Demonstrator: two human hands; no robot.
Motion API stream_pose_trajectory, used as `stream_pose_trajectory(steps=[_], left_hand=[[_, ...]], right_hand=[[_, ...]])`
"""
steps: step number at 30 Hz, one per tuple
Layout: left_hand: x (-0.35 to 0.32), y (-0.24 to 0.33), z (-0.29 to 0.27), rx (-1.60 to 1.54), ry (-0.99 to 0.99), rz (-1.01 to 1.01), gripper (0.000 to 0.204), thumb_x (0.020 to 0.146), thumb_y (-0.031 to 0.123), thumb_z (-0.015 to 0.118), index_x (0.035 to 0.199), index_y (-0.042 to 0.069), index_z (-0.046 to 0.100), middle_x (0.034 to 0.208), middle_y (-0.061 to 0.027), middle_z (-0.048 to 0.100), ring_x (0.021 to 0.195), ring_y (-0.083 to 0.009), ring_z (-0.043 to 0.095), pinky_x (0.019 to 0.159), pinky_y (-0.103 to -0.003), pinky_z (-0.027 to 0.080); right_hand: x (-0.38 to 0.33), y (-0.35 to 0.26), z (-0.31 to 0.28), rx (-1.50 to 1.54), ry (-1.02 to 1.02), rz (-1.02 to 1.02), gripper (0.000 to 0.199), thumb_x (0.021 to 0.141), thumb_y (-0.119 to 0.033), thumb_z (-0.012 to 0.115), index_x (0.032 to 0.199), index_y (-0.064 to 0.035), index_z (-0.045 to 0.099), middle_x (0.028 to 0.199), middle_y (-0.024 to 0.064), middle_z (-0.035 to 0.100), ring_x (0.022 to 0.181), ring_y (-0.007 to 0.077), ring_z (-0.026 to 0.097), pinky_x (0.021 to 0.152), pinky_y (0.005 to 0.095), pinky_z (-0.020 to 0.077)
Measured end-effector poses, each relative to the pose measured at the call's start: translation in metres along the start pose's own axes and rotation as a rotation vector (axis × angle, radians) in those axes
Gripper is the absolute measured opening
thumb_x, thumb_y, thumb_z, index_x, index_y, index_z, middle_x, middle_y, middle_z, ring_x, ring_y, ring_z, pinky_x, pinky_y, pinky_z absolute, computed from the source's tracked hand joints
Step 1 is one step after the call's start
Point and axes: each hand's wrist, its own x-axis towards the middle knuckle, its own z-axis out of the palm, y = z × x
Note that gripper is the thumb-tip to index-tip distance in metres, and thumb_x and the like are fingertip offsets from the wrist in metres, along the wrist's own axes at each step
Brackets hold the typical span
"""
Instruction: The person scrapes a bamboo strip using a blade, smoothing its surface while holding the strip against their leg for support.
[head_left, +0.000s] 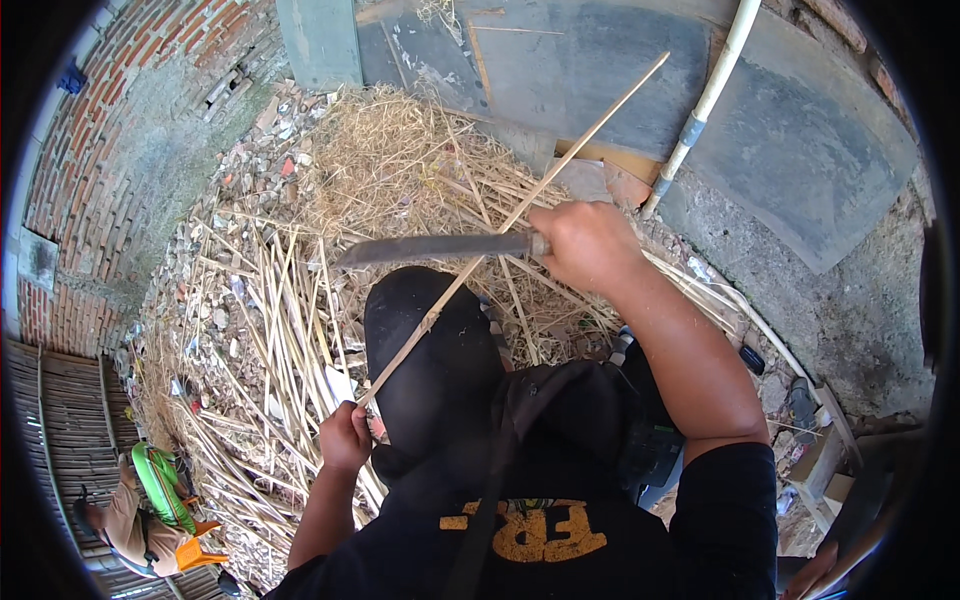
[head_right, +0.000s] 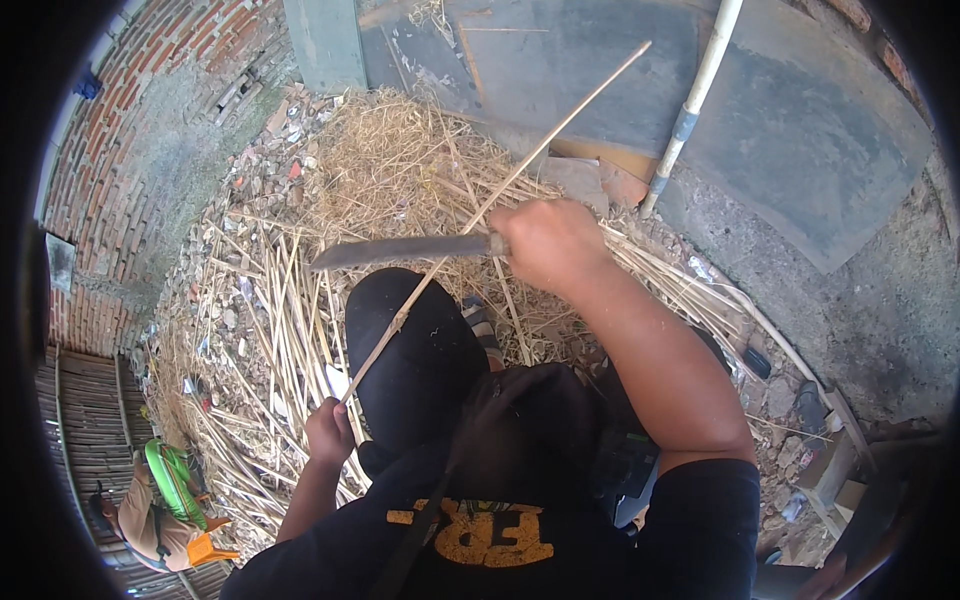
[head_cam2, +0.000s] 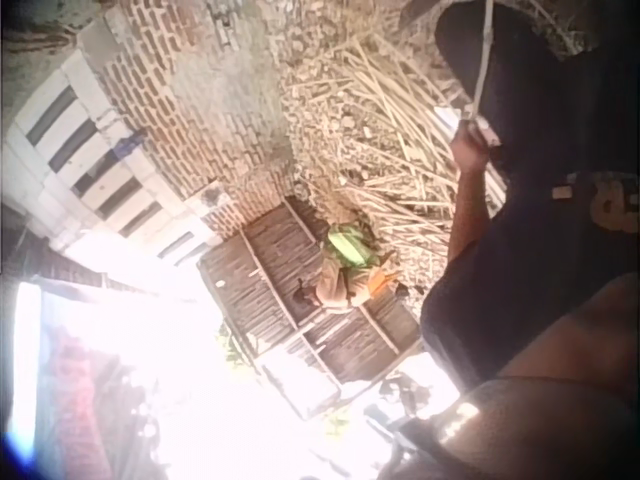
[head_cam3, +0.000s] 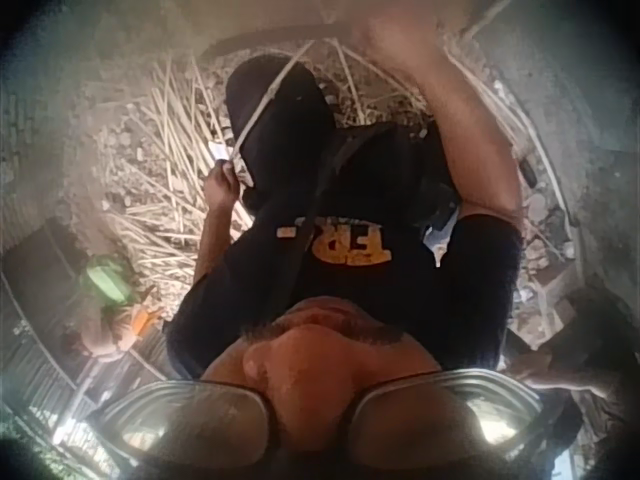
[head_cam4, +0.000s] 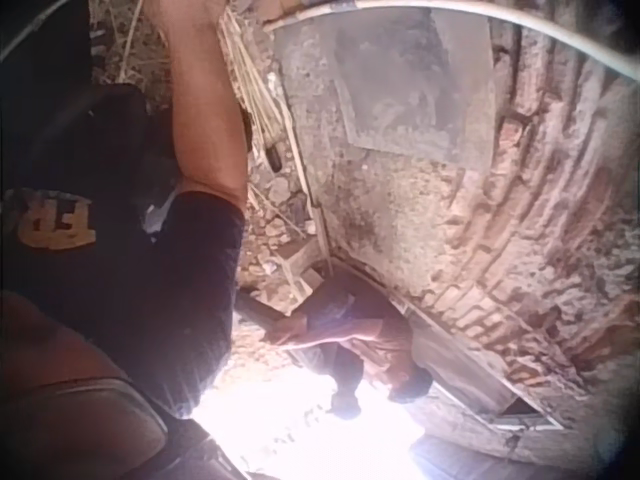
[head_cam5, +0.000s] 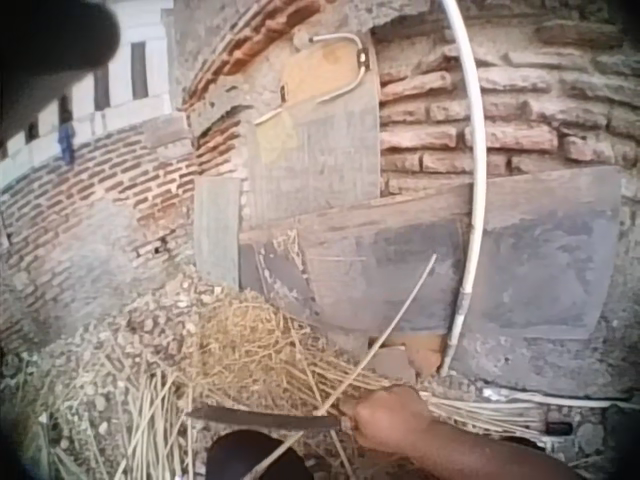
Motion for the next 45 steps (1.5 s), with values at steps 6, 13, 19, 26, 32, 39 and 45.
stream_pose_trajectory(steps=[6,13,19,26,32,39,45], left_hand=[[0.004,0.002,-0.009,-0.017,-0.045,-0.044,0.037,0.105,0.03,0.048,0.08,0.004,0.054,0.061,-0.0207,0.058,0.06,-0.0464,0.06,0.054,-0.051,0.045],[0.003,0.002,-0.004,-0.047,-0.1,-0.083,0.045,0.106,0.034,0.039,0.078,0.002,0.054,0.061,-0.0223,0.055,0.061,-0.0468,0.058,0.056,-0.051,0.043],[0.001,-0.001,-0.004,-0.034,-0.065,-0.061,0.048,0.107,0.036,0.037,0.079,0.002,0.055,0.061,-0.0217,0.055,0.061,-0.0466,0.059,0.056,-0.05,0.043],[0.002,-0.001,-0.004,-0.041,-0.06,-0.051,0.046,0.107,0.034,0.038,0.079,0.002,0.054,0.06,-0.0216,0.054,0.061,-0.0456,0.059,0.055,-0.049,0.043],[0.001,-0.007,-0.008,-0.074,-0.119,-0.075,0.046,0.107,0.035,0.037,0.08,0.001,0.053,0.062,-0.023,0.055,0.063,-0.048,0.057,0.058,-0.051,0.043],[0.003,0.005,-0.018,-0.093,-0.136,-0.107,0.047,0.107,0.037,0.037,0.081,0.001,0.054,0.064,-0.0237,0.056,0.065,-0.0488,0.059,0.059,-0.051,0.044],[-0.003,-0.009,-0.012,-0.062,-0.117,-0.109,0.047,0.107,0.037,0.038,0.081,0.001,0.055,0.065,-0.023,0.057,0.065,-0.0478,0.06,0.059,-0.05,0.045]], right_hand=[[0.002,0.021,0.003,0.021,0.107,0.07,0.022,0.076,-0.014,0.069,0.097,-0.0086,0.068,0.087,0.0163,0.071,0.084,0.0363,0.071,0.075,0.0483,0.0575],[0.009,0.04,0.016,0.098,0.151,0.135,0.025,0.073,-0.013,0.069,0.097,-0.0072,0.066,0.084,0.0174,0.07,0.084,0.0385,0.069,0.074,0.0498,0.0549],[0.001,0.019,-0.005,-0.009,0.117,0.06,0.024,0.075,-0.013,0.069,0.099,-0.0084,0.068,0.084,0.0183,0.071,0.084,0.0378,0.071,0.076,0.0495,0.0573],[0.001,0.046,-0.008,0.026,0.199,0.16,0.019,0.077,-0.015,0.07,0.095,-0.0081,0.068,0.087,0.017,0.072,0.086,0.0362,0.071,0.078,0.0486,0.0573],[0.0,0.026,-0.004,0.02,0.068,0.064,0.019,0.077,-0.016,0.071,0.096,-0.0101,0.069,0.086,0.0157,0.072,0.085,0.0358,0.071,0.078,0.0482,0.0575],[0.001,0.051,-0.01,0.043,0.229,0.171,0.019,0.077,-0.016,0.07,0.096,-0.0108,0.069,0.084,0.0144,0.072,0.085,0.035,0.071,0.076,0.0481,0.0572],[0.004,0.064,0.004,0.032,0.132,0.131,0.025,0.077,-0.014,0.067,0.102,-0.0109,0.07,0.09,0.0154,0.073,0.086,0.0371,0.071,0.077,0.0489,0.0561]])
